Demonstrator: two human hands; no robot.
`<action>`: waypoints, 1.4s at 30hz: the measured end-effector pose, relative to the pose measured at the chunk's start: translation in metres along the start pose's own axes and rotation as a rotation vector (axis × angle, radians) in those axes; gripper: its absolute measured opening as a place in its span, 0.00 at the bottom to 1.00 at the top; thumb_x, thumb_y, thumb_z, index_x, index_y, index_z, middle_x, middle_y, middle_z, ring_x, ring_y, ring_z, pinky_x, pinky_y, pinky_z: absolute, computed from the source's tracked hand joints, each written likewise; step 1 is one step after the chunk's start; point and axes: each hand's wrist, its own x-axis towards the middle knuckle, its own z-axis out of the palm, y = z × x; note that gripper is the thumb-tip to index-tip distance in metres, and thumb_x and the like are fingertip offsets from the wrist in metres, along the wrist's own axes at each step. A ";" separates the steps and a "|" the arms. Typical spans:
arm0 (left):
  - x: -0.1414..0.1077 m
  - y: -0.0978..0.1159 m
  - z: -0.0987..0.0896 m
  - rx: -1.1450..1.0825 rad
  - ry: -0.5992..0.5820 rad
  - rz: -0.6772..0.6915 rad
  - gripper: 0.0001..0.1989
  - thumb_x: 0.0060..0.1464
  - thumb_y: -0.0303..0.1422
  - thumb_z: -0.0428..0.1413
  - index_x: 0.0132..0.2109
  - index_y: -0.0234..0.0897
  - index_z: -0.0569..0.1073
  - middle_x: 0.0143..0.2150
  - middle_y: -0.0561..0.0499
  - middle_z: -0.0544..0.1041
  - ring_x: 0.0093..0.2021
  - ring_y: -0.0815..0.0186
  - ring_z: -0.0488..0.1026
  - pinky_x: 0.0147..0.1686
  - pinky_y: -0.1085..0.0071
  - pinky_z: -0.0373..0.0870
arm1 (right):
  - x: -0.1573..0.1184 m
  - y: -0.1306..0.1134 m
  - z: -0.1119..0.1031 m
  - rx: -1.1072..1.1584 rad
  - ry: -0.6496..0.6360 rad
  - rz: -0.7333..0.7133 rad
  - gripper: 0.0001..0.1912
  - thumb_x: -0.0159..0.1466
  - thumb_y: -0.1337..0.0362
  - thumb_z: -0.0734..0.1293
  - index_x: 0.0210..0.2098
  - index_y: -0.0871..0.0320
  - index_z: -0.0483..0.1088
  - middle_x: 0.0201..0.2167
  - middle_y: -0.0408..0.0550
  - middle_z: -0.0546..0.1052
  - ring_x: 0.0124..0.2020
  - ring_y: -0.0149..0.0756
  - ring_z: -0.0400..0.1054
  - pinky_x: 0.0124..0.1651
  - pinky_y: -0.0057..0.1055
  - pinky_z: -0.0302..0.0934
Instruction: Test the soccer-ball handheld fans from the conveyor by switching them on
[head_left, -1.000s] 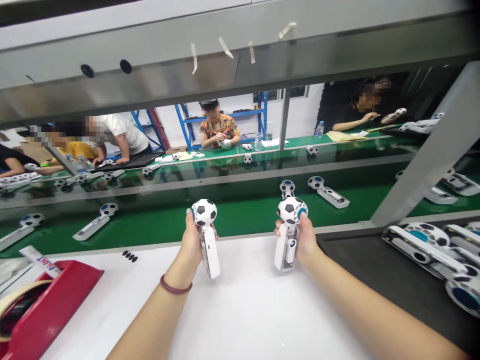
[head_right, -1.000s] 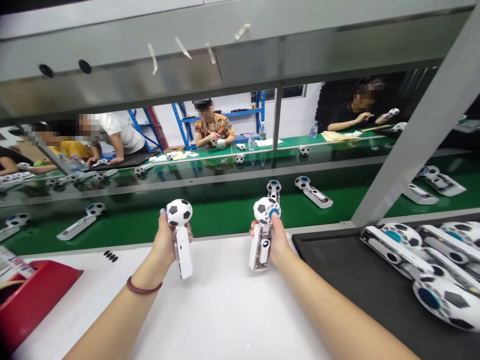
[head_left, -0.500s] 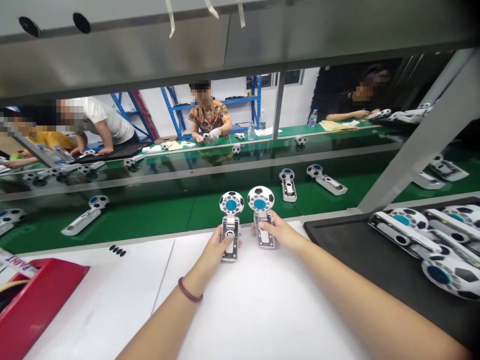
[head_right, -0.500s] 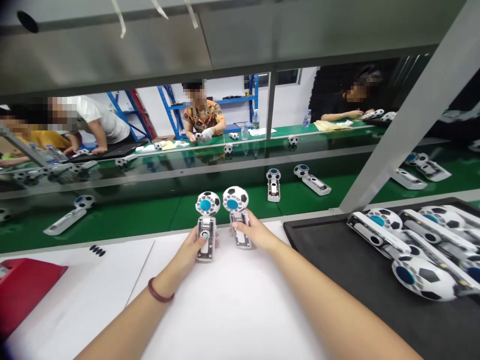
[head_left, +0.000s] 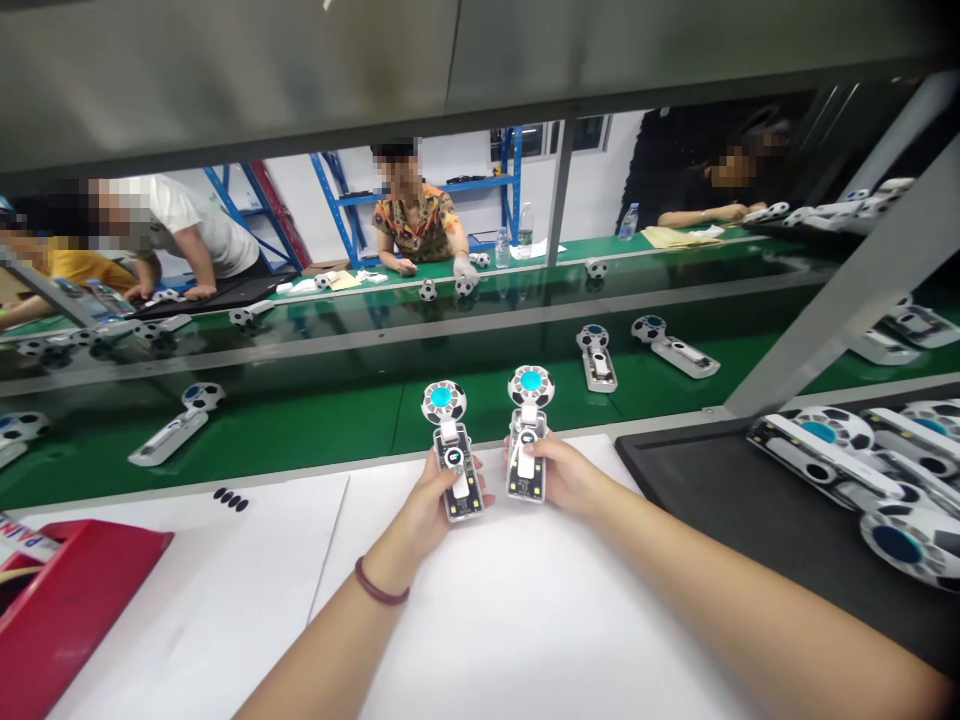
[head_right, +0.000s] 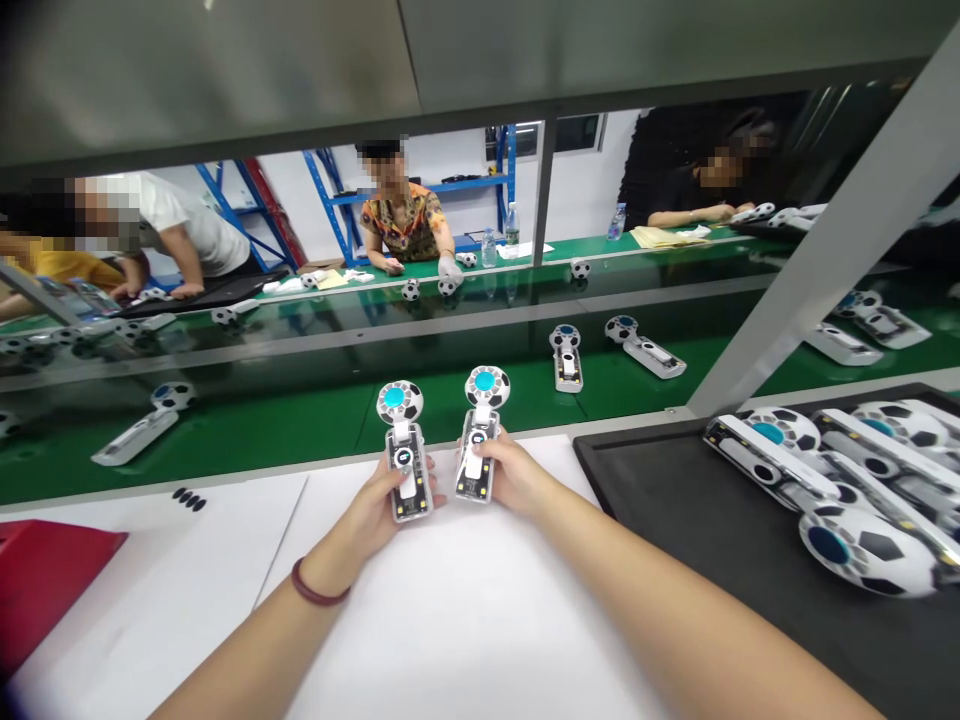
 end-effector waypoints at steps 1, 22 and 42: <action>0.000 0.000 0.001 0.008 -0.006 0.000 0.16 0.51 0.29 0.54 0.46 0.42 0.60 0.40 0.50 0.70 0.36 0.64 0.71 0.43 0.51 0.69 | 0.000 0.000 0.000 -0.012 -0.008 0.005 0.19 0.46 0.71 0.68 0.37 0.57 0.61 0.30 0.44 0.71 0.32 0.36 0.67 0.37 0.35 0.62; -0.002 0.000 0.009 0.163 0.126 -0.011 0.22 0.44 0.32 0.60 0.46 0.39 0.59 0.39 0.49 0.70 0.31 0.63 0.71 0.29 0.65 0.70 | -0.002 0.002 0.007 -0.098 -0.055 -0.018 0.27 0.46 0.71 0.70 0.42 0.52 0.55 0.31 0.41 0.69 0.31 0.35 0.68 0.33 0.34 0.63; -0.002 0.001 0.012 0.178 0.100 -0.001 0.23 0.46 0.35 0.60 0.47 0.40 0.60 0.39 0.47 0.72 0.34 0.59 0.73 0.33 0.62 0.70 | -0.002 0.003 0.008 -0.105 -0.097 -0.024 0.28 0.47 0.69 0.72 0.43 0.54 0.55 0.34 0.44 0.72 0.33 0.38 0.70 0.37 0.38 0.64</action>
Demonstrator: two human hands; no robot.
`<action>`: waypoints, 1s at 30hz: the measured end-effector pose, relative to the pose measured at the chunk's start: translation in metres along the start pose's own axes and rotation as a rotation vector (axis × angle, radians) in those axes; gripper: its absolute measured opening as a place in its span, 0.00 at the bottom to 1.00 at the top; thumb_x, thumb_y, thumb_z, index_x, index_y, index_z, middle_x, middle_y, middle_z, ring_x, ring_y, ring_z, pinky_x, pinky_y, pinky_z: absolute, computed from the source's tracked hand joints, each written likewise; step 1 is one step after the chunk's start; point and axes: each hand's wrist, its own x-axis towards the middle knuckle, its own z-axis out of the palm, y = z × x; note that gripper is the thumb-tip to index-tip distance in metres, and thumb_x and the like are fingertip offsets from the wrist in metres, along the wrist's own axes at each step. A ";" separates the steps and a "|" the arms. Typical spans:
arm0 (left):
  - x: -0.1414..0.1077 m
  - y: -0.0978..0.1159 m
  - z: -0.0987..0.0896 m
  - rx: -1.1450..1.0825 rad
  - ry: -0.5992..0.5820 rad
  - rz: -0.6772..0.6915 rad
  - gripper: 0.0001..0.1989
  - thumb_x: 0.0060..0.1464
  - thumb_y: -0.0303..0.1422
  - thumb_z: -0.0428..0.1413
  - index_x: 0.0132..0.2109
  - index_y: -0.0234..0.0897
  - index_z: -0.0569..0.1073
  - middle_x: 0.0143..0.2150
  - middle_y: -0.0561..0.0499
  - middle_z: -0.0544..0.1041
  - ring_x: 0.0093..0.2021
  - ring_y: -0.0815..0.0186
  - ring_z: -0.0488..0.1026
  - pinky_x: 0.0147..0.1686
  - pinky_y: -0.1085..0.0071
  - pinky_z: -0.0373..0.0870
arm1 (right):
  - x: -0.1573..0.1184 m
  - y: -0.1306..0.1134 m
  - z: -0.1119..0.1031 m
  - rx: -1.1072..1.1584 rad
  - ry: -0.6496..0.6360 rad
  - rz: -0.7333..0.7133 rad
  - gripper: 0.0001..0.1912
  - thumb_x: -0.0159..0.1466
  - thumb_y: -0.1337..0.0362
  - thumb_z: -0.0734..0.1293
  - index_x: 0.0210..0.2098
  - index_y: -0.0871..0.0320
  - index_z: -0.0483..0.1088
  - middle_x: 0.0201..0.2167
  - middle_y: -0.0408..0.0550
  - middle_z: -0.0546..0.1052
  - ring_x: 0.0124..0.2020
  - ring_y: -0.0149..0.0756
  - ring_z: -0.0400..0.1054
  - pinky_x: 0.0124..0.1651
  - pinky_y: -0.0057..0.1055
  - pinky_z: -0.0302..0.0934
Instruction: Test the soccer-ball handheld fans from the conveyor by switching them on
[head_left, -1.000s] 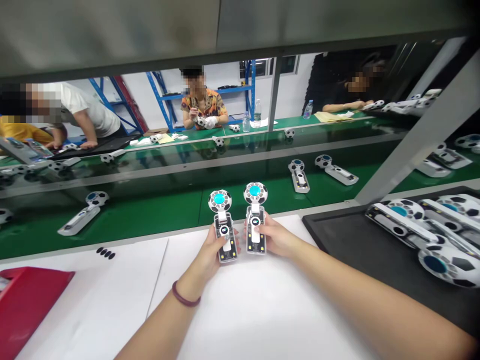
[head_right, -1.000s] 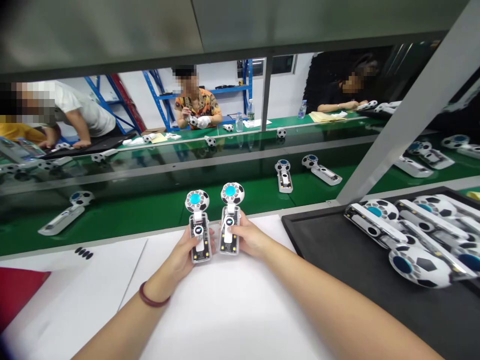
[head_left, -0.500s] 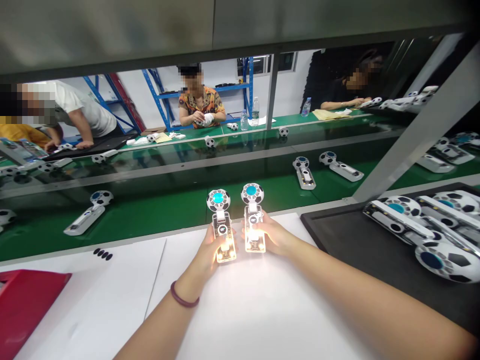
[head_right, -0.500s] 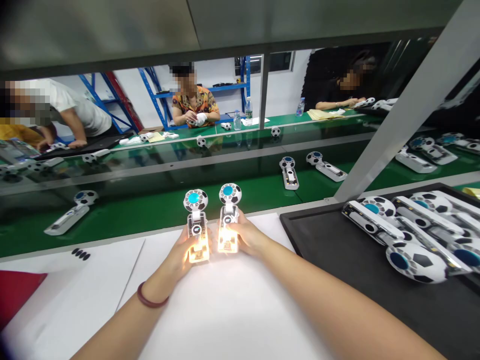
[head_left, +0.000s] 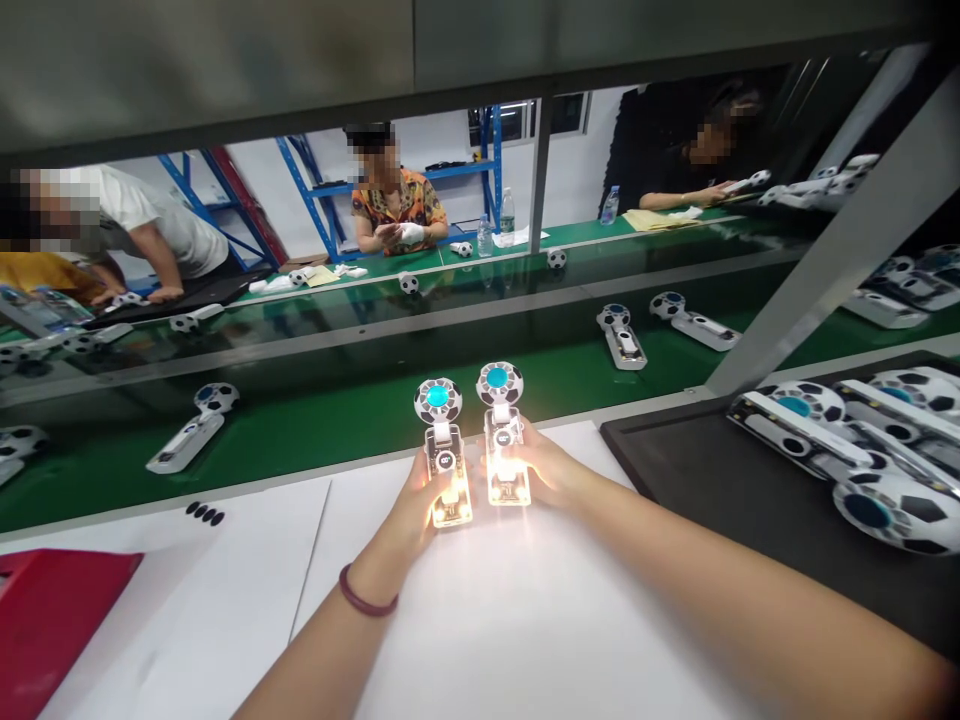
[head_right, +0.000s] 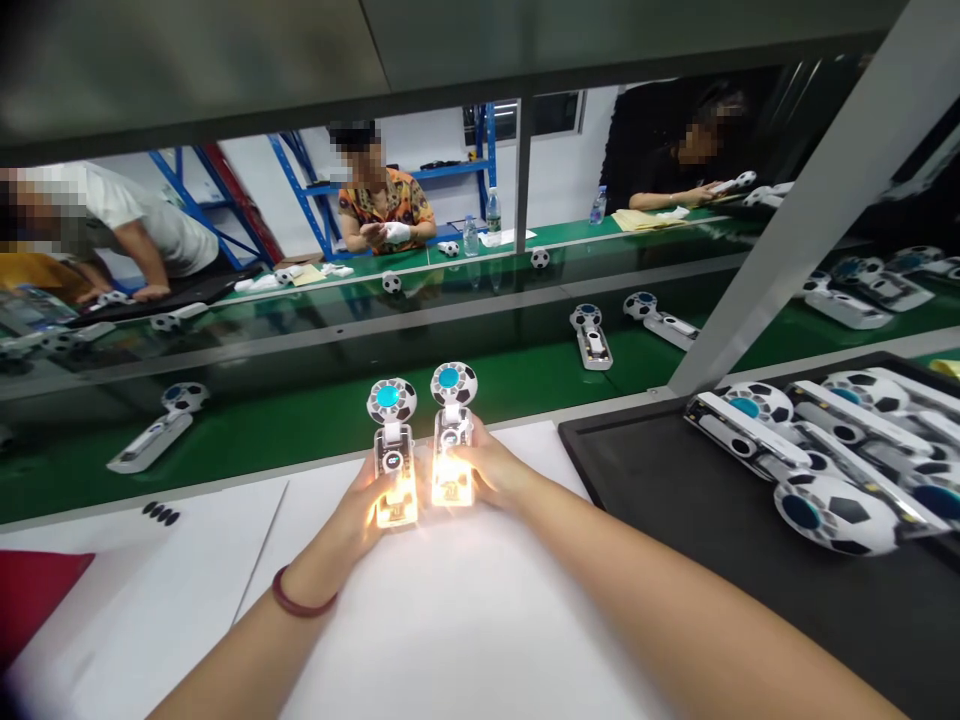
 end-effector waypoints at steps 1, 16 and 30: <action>0.000 0.000 0.000 -0.015 -0.010 0.001 0.24 0.45 0.35 0.61 0.48 0.40 0.60 0.39 0.47 0.72 0.34 0.59 0.73 0.33 0.61 0.71 | 0.000 0.001 0.000 0.011 -0.009 0.000 0.29 0.47 0.68 0.72 0.44 0.54 0.55 0.34 0.44 0.72 0.33 0.39 0.70 0.38 0.38 0.64; 0.003 -0.004 -0.003 -0.034 -0.025 -0.006 0.27 0.43 0.34 0.62 0.49 0.40 0.59 0.38 0.48 0.72 0.33 0.61 0.72 0.35 0.61 0.69 | -0.001 0.002 -0.003 0.040 -0.023 0.027 0.31 0.46 0.69 0.72 0.44 0.52 0.54 0.35 0.44 0.72 0.34 0.40 0.71 0.41 0.43 0.64; 0.003 -0.006 -0.006 -0.017 -0.087 0.024 0.34 0.40 0.30 0.63 0.53 0.42 0.57 0.43 0.47 0.72 0.38 0.59 0.72 0.39 0.62 0.68 | -0.005 0.001 0.003 0.004 -0.045 0.034 0.40 0.44 0.74 0.71 0.50 0.50 0.48 0.40 0.46 0.72 0.39 0.41 0.70 0.41 0.43 0.65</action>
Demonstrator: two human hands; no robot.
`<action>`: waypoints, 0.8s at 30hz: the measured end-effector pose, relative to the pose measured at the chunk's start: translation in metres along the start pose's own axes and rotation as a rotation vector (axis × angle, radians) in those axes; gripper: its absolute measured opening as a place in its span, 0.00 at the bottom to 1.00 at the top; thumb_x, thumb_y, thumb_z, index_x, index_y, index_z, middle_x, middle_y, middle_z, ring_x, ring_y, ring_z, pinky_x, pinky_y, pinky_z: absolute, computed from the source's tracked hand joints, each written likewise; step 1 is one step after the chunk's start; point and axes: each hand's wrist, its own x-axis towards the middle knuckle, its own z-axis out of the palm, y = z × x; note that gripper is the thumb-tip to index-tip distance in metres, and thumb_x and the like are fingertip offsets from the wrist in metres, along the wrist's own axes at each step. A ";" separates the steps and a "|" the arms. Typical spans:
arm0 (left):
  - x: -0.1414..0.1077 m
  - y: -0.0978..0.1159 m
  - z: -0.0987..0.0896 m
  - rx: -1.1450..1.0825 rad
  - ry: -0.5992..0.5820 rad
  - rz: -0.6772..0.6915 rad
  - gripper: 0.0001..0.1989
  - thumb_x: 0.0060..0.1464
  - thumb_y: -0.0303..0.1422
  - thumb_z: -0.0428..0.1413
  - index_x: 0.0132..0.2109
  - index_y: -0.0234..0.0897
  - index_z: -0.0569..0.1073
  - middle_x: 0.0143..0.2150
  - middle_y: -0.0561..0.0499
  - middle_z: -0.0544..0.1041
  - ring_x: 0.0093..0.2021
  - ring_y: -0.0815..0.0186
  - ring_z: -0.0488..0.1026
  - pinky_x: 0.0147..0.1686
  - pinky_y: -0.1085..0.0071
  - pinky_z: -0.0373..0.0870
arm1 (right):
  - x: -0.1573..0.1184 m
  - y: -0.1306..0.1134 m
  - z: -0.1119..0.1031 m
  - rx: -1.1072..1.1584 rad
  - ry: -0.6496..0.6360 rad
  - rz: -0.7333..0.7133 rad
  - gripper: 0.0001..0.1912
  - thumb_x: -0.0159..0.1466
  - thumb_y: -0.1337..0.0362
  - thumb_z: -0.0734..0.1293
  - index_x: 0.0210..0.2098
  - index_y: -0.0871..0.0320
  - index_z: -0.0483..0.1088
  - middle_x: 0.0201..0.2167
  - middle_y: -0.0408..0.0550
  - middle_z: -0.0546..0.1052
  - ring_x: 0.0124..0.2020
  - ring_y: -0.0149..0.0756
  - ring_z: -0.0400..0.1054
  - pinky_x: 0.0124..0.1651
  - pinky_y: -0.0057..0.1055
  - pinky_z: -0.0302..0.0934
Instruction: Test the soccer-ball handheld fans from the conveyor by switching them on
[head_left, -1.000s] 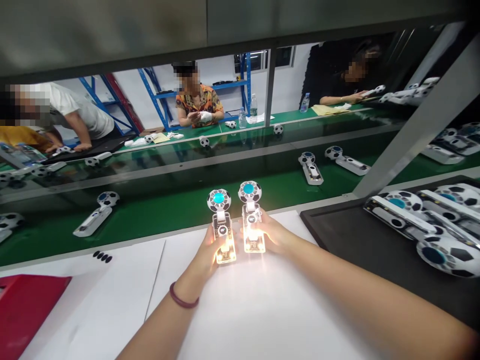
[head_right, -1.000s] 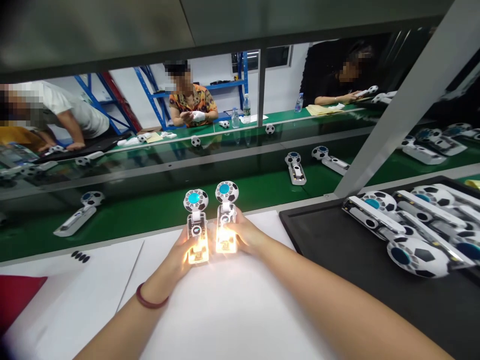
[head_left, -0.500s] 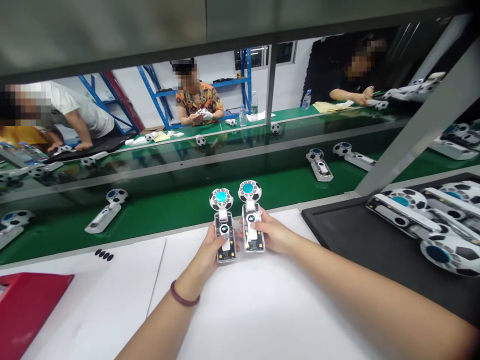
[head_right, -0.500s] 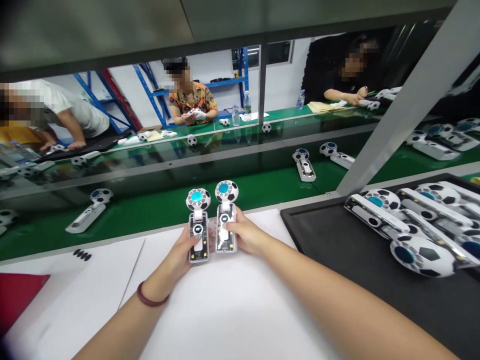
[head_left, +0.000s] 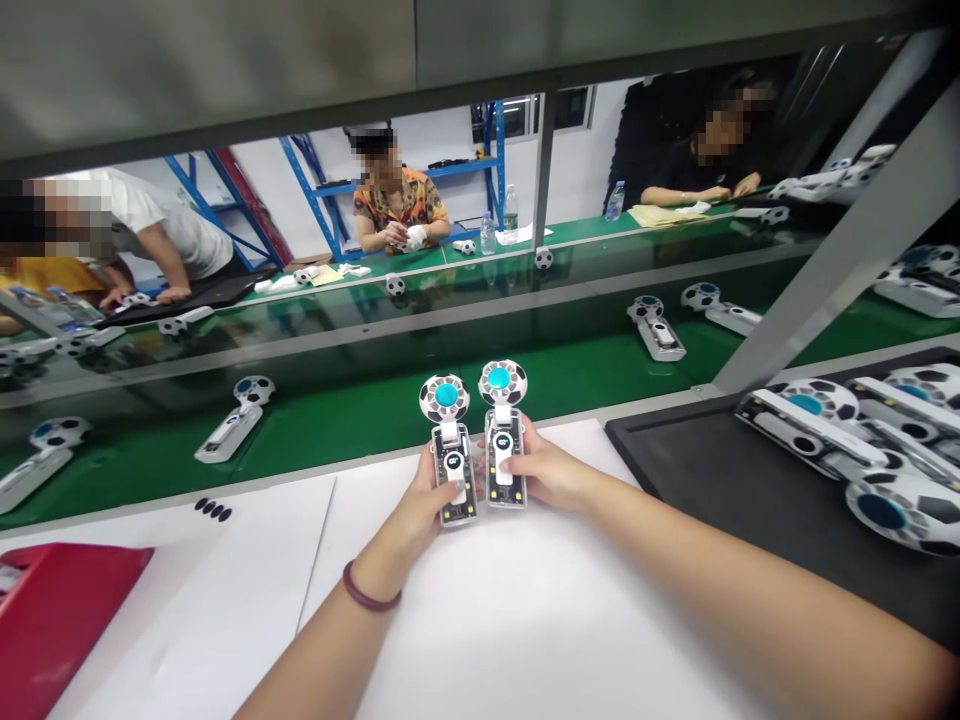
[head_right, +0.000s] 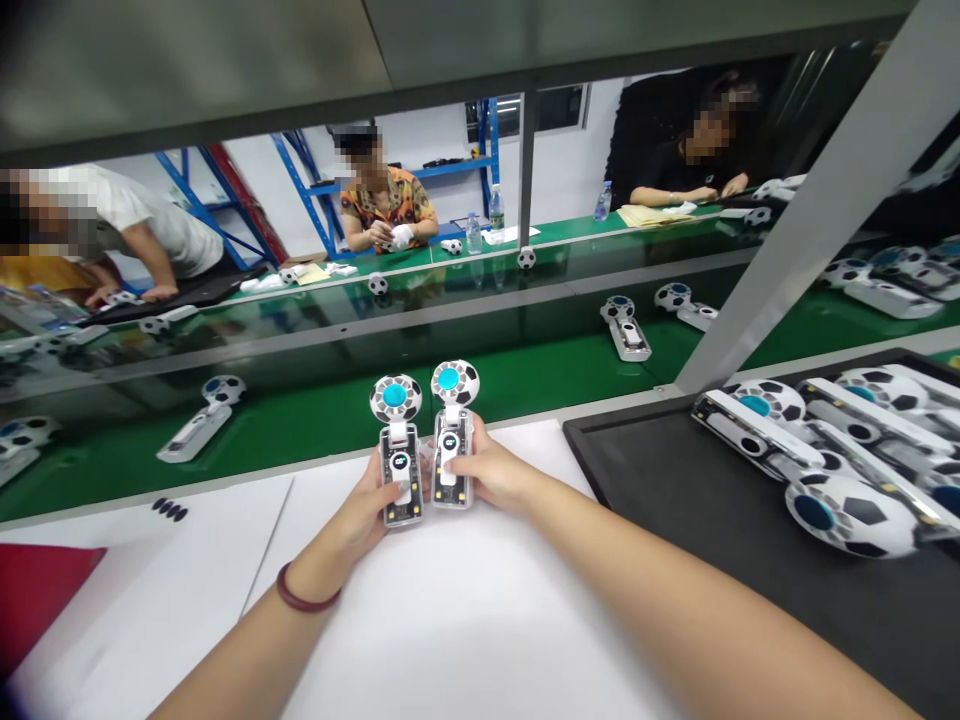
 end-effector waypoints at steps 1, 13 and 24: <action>0.000 0.000 0.000 -0.001 0.004 -0.006 0.34 0.40 0.30 0.63 0.53 0.42 0.57 0.44 0.47 0.72 0.39 0.59 0.72 0.40 0.62 0.68 | 0.000 0.000 -0.001 -0.001 -0.003 0.001 0.40 0.44 0.74 0.71 0.50 0.50 0.48 0.39 0.46 0.72 0.39 0.41 0.70 0.41 0.43 0.65; 0.001 -0.002 -0.005 -0.048 -0.024 0.000 0.31 0.42 0.28 0.62 0.52 0.42 0.59 0.43 0.47 0.72 0.35 0.62 0.72 0.39 0.63 0.69 | -0.001 0.004 0.002 -0.115 -0.008 -0.008 0.40 0.44 0.73 0.69 0.51 0.50 0.47 0.40 0.46 0.70 0.40 0.44 0.69 0.41 0.44 0.64; 0.001 -0.001 -0.002 -0.029 0.032 0.012 0.34 0.39 0.31 0.64 0.53 0.42 0.57 0.42 0.46 0.71 0.38 0.59 0.71 0.38 0.63 0.68 | -0.007 -0.005 0.007 -0.446 -0.004 -0.040 0.41 0.45 0.75 0.65 0.55 0.53 0.44 0.42 0.45 0.67 0.42 0.39 0.65 0.44 0.35 0.59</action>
